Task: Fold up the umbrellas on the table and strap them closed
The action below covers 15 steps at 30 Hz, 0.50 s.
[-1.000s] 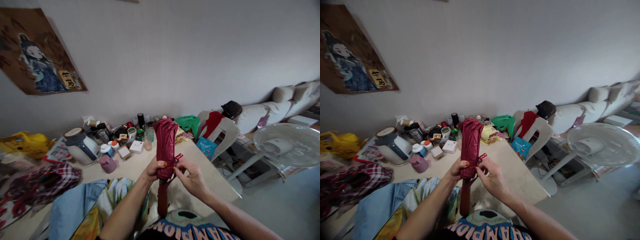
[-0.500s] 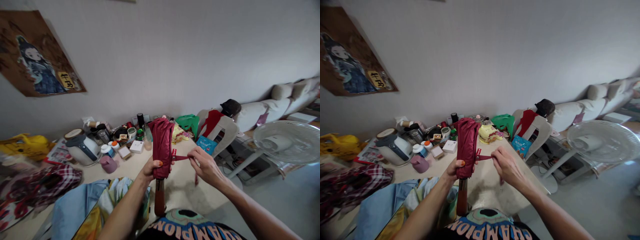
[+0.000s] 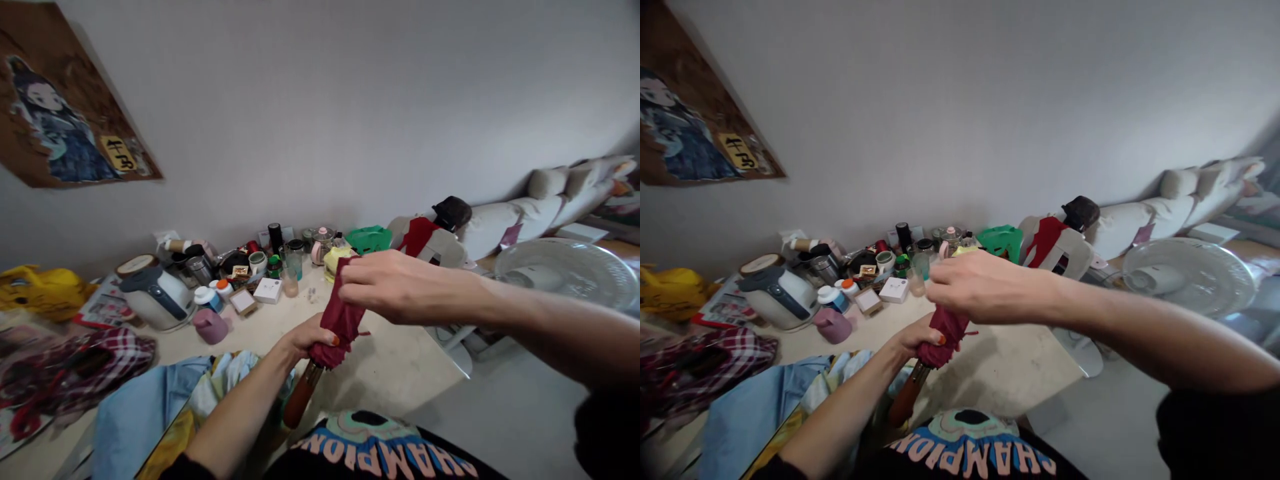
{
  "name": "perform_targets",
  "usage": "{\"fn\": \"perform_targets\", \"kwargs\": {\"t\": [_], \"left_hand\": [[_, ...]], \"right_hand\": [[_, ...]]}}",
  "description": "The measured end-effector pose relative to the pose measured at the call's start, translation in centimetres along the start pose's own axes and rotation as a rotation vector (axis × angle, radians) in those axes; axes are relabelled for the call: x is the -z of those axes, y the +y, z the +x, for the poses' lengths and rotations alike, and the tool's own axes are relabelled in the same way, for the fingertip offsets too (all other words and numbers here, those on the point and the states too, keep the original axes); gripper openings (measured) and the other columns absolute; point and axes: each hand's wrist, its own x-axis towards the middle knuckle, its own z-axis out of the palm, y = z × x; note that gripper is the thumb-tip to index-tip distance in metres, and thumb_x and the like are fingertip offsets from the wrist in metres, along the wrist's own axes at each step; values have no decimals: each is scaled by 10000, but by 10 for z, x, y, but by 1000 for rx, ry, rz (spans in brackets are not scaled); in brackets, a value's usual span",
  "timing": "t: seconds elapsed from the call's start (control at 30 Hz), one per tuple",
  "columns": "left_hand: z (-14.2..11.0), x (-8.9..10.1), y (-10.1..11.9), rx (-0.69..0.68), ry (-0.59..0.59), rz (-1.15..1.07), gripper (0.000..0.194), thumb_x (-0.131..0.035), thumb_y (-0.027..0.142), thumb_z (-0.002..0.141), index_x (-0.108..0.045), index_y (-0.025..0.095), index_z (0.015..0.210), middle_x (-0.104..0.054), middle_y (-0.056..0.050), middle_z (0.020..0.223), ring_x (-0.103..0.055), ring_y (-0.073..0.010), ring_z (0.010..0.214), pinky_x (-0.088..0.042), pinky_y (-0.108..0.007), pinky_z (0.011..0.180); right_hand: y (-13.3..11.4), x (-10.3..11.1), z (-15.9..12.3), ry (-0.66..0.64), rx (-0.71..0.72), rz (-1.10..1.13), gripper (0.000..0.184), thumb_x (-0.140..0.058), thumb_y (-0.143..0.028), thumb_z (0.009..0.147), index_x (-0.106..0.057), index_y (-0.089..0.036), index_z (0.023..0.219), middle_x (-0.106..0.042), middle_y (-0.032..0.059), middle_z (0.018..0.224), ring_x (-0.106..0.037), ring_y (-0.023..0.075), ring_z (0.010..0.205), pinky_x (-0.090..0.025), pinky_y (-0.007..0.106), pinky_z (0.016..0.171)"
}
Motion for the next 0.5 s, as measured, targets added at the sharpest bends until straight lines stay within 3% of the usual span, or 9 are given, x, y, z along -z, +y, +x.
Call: {"fn": "perform_targets", "kwargs": {"t": [0.17, 0.23, 0.33, 0.5], "left_hand": [[4, -20, -4, 151, -98, 145, 455, -854, 241, 428, -692, 100, 829, -708, -71, 741, -638, -176, 634, -517, -294, 598], [2, -22, -5, 164, -133, 207, 422, -848, 214, 404, -700, 107, 785, -696, -45, 698, -602, -150, 599, -499, -273, 576], [-2, -24, -2, 136, -196, 282, 349, -807, 174, 388, -701, 122, 716, -675, -10, 632, -564, -134, 575, -486, -258, 560], [-8, -29, 5, 108, -302, 389, 326, -789, 217, 380, -704, 138, 685, -692, -4, 657, -563, -163, 615, -487, -272, 560]], "right_hand": [[26, -15, 58, -78, 18, 447, 123, -742, -184, 611, -634, -222, 566, -555, -75, 498, -478, 85, 454, -348, 226, 499], [42, -26, 67, -194, -17, 578, 85, -743, -205, 589, -662, -213, 561, -559, -82, 461, -492, 83, 414, -347, 208, 450], [61, -42, 67, -444, -121, 726, 85, -713, -264, 636, -703, -190, 595, -609, -56, 476, -539, 94, 411, -366, 189, 404], [89, -62, 47, -530, -288, 910, 151, -760, -310, 616, -739, -169, 667, -662, -19, 556, -567, 96, 461, -410, 177, 410]]}}
